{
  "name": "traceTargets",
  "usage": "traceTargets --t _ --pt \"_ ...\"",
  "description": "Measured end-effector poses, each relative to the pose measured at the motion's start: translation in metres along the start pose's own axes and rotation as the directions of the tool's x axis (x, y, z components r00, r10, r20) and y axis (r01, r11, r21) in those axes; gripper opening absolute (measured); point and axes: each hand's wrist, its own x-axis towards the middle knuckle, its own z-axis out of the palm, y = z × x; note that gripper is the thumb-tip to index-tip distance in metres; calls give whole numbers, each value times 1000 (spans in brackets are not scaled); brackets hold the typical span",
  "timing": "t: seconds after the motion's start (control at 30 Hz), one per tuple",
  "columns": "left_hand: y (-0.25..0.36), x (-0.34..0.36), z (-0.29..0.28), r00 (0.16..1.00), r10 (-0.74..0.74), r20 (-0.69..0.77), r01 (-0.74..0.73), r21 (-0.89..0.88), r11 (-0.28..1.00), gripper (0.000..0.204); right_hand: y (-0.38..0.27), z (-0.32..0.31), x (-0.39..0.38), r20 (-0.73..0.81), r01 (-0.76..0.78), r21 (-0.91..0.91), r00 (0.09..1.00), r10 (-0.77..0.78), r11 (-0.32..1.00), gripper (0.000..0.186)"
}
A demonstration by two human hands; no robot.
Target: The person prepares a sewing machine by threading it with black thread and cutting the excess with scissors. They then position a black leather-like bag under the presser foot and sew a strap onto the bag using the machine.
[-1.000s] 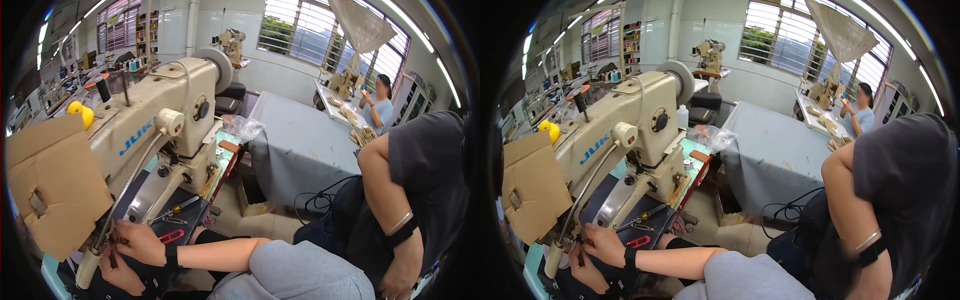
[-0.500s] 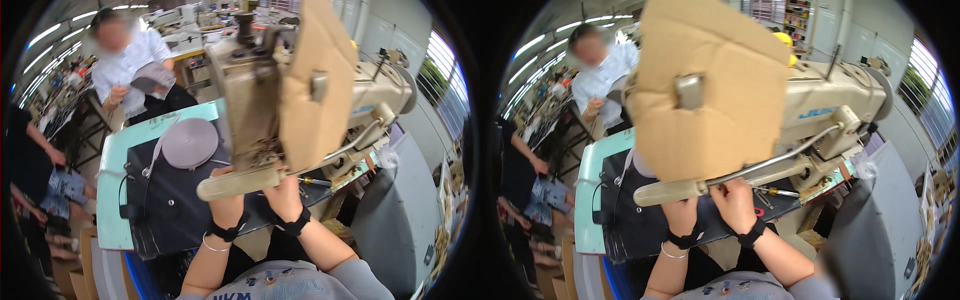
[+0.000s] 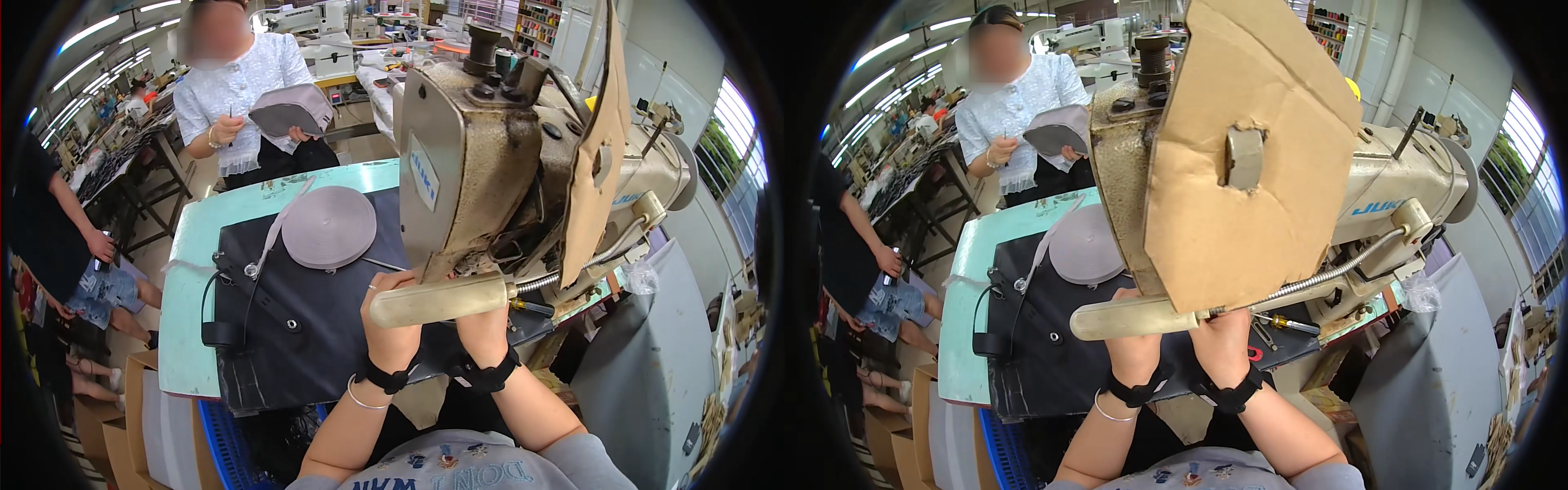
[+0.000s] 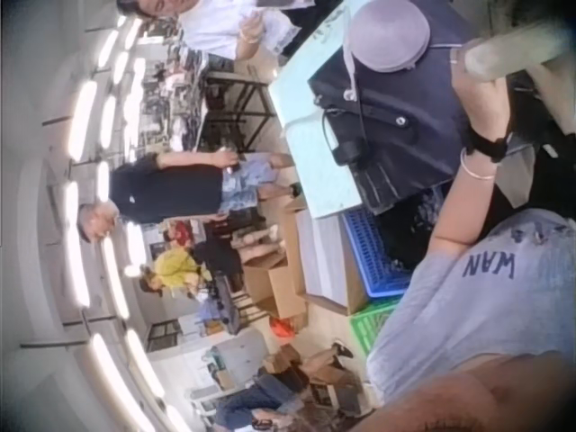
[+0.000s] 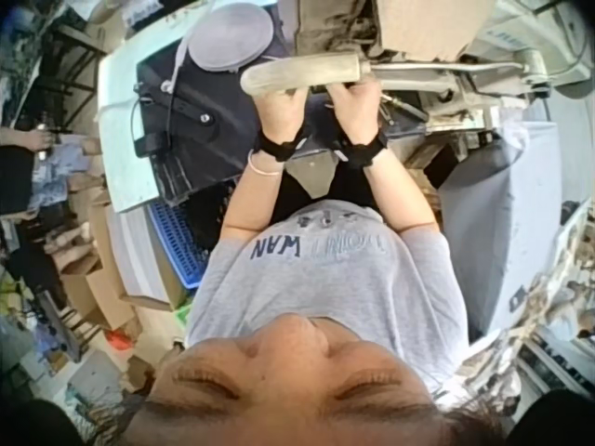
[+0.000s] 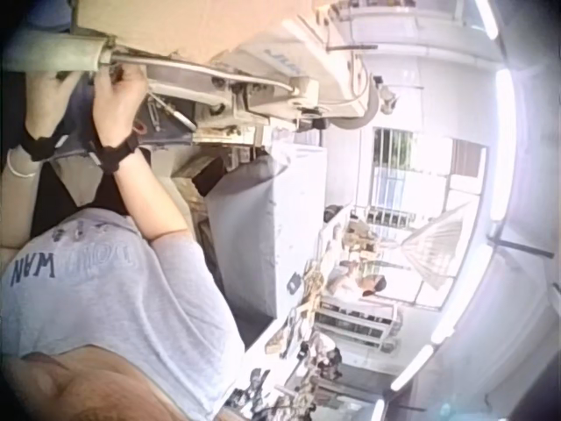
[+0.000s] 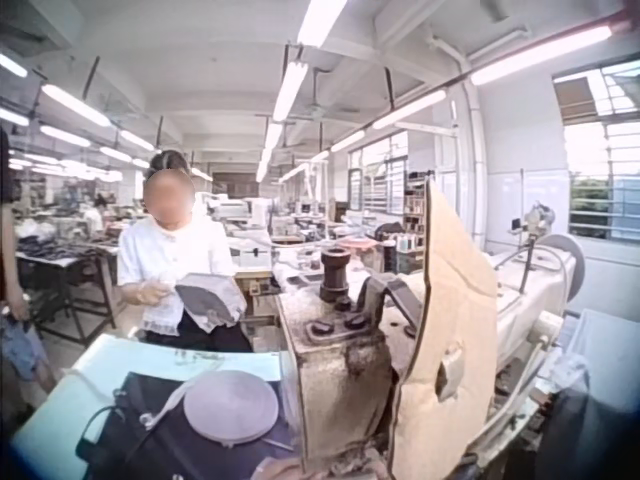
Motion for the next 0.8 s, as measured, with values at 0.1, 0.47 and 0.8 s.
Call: traceTargets --t 0.1,0.47,0.8 --pt "0 0 0 1000 4 -6 -4 -7 1000 16 -3 -1 0 9 -15 -7 1000 15 1000 13" --pt "4 -5 -22 1000 -29 -8 30 80 996 18 1 -43 -18 406 -437 693 894 190 573 6" --pt "21 -32 -20 969 -245 35 244 24 969 18 53 -69 -90 938 -596 -3 278 209 803 4"
